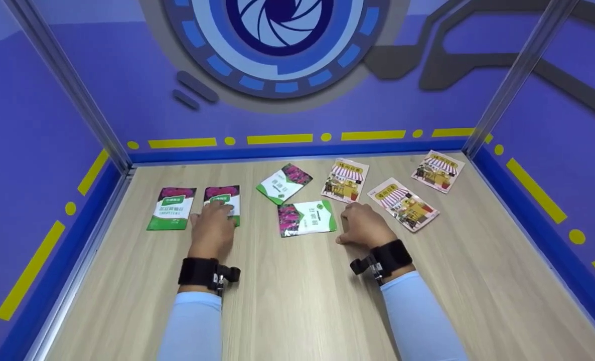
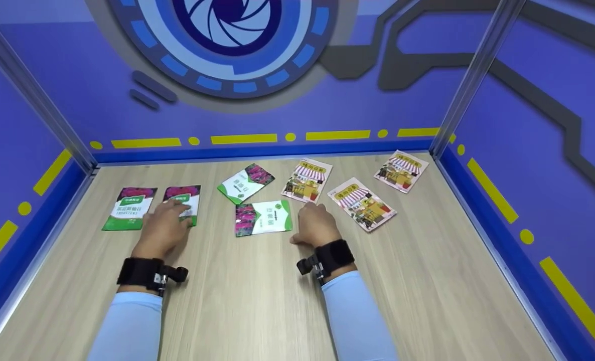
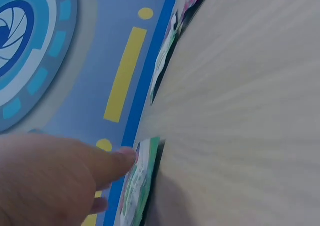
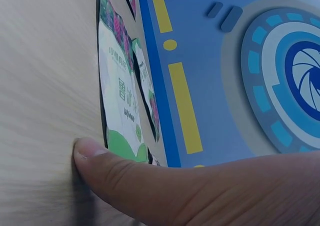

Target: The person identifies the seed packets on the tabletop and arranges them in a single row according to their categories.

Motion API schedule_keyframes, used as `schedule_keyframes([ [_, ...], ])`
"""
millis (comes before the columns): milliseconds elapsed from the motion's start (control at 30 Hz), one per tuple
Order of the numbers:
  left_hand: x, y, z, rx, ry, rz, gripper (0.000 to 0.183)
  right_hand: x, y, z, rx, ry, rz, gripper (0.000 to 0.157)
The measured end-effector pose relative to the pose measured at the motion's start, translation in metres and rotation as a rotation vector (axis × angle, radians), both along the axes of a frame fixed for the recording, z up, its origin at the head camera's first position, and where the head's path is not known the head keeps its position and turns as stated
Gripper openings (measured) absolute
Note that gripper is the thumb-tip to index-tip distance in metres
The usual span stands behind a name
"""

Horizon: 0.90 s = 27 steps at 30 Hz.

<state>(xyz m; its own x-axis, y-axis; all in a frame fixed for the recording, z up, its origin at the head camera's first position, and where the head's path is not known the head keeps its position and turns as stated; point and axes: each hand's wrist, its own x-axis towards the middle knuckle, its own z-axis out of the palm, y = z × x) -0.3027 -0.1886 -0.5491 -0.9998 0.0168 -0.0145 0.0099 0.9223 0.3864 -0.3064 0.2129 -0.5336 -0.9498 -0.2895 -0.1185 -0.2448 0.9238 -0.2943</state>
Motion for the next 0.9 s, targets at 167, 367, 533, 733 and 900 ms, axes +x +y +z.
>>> schedule_keyframes([
  [167, 0.003, 0.0, -0.003, -0.031, -0.072, -0.001, 0.049, 0.0, 0.0, 0.0, 0.011, 0.008, 0.021, 0.045],
  [367, 0.006, -0.009, -0.002, -0.045, -0.054, 0.009, 0.047, -0.001, 0.001, -0.001, 0.034, 0.008, 0.013, 0.05],
  [533, 0.007, -0.011, -0.001, -0.038, -0.05, 0.002, 0.048, -0.001, 0.0, -0.001, 0.039, -0.003, 0.006, 0.052],
  [733, 0.007, -0.012, 0.002, -0.042, -0.072, 0.015, 0.051, 0.0, 0.0, 0.0, 0.04, -0.002, 0.002, 0.054],
  [900, 0.006, -0.015, 0.003, -0.03, -0.093, 0.027, 0.053, 0.0, -0.001, 0.001, 0.034, -0.005, 0.0, 0.05],
])
